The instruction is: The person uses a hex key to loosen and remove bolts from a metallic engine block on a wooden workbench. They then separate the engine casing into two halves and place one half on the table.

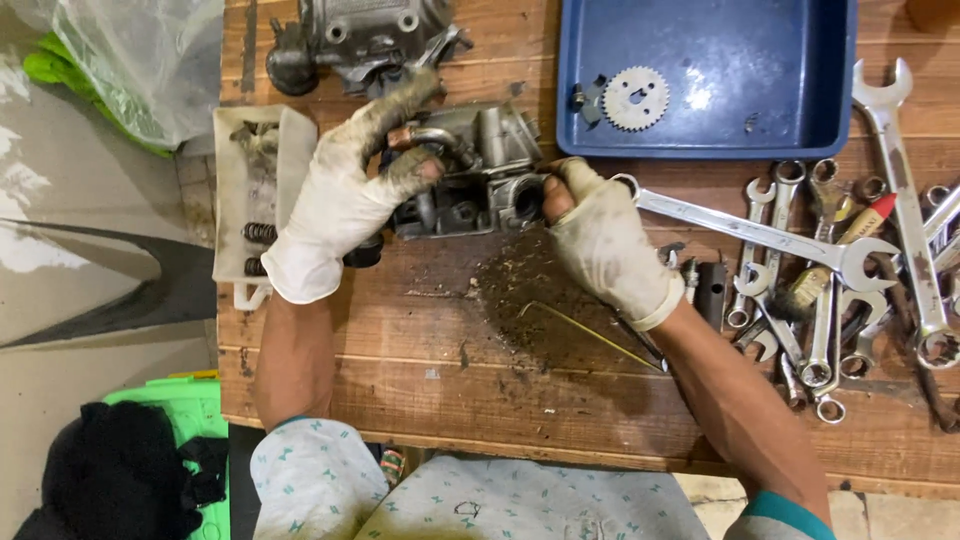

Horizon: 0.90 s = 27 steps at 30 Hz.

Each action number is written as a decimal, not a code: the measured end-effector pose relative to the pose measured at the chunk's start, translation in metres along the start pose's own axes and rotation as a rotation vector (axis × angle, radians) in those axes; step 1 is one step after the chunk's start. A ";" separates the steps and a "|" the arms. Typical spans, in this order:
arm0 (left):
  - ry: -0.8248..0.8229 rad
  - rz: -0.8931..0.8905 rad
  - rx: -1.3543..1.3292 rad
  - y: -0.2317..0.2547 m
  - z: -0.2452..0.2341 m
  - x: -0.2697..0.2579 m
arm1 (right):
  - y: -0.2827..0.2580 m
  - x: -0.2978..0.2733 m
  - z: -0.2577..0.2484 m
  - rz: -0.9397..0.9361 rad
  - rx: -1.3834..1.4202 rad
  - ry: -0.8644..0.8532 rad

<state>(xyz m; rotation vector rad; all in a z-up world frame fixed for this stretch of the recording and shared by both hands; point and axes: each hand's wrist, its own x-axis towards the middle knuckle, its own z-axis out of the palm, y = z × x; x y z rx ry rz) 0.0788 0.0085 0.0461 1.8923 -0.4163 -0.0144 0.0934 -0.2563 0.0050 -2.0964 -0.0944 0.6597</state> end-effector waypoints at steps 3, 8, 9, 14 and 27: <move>0.048 -0.116 0.161 0.008 0.011 0.007 | 0.009 0.004 0.010 0.011 -0.020 0.031; 0.242 -0.170 0.132 0.001 0.024 0.011 | 0.037 0.021 0.033 0.008 -0.007 0.163; 0.239 -0.172 0.133 0.002 0.026 0.011 | 0.032 0.017 0.029 0.011 -0.004 0.163; 0.259 -0.179 0.079 0.008 0.026 0.015 | 0.020 0.011 0.019 0.100 -0.070 0.093; 0.289 -0.148 0.273 -0.004 0.021 0.006 | -0.009 -0.007 0.008 -0.001 -0.164 0.134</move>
